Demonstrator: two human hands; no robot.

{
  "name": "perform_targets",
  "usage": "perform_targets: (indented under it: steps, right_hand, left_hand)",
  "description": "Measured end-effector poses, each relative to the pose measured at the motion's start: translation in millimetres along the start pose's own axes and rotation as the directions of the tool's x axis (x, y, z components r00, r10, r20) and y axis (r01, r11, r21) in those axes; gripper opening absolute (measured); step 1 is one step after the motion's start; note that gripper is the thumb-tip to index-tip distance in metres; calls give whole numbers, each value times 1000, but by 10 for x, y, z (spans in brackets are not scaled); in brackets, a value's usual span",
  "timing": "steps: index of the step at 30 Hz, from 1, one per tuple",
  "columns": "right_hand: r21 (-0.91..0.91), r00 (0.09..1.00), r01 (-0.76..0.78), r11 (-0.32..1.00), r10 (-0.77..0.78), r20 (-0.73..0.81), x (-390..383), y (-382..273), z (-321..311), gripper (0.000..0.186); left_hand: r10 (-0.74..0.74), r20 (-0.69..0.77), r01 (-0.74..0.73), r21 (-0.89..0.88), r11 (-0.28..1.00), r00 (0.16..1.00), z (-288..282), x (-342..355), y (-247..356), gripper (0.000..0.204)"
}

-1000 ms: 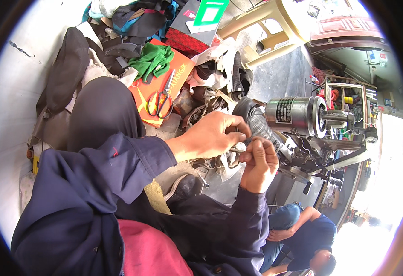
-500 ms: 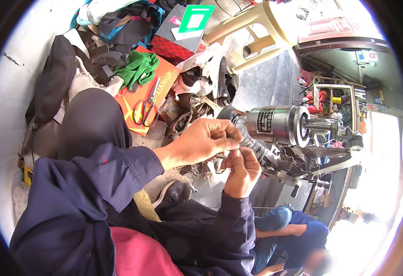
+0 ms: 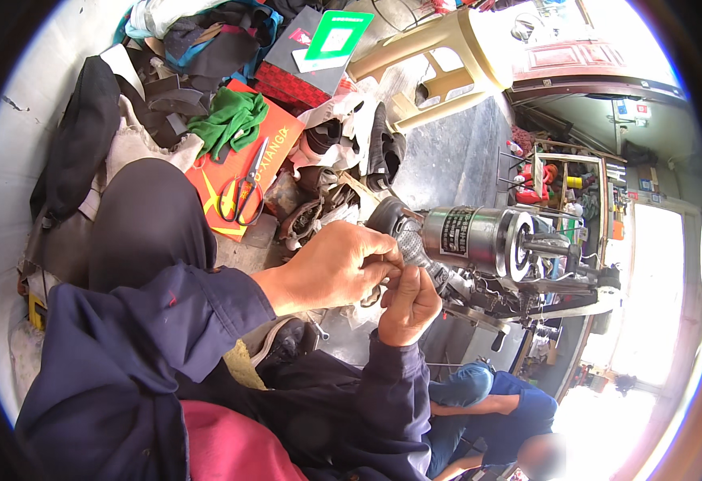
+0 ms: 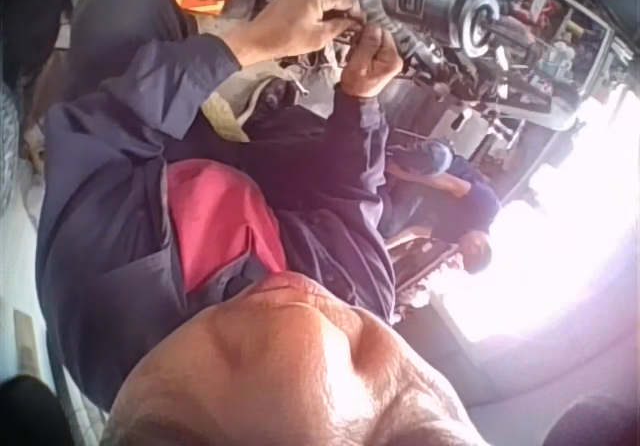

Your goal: The person inspects a black shoe, then uses a sewing machine to stitch the sole. They handle the shoe with both hands, align it under the needle, and operate the machine to sew along the edge.

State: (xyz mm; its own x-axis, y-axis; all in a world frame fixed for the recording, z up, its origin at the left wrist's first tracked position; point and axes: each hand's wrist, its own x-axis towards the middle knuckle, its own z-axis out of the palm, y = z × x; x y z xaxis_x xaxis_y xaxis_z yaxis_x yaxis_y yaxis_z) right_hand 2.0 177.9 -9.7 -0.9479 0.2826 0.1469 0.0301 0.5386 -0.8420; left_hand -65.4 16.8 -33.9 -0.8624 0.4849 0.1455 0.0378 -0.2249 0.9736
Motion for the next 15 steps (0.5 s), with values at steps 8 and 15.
perform_targets:
  steps: [8, 15]
  right_hand:
    - [-79, 973, 151, 985, -163, -167, 115, 1, -100, 53]
    - [-54, 896, 184, 981, -190, -401, 151, 186, -258, 35]
  left_hand:
    - [180, -220, -132, 215, 968, 959, -153, 94, 2, 14]
    - [260, -261, -171, 321, 932, 929, -214, 219, -20, 15]
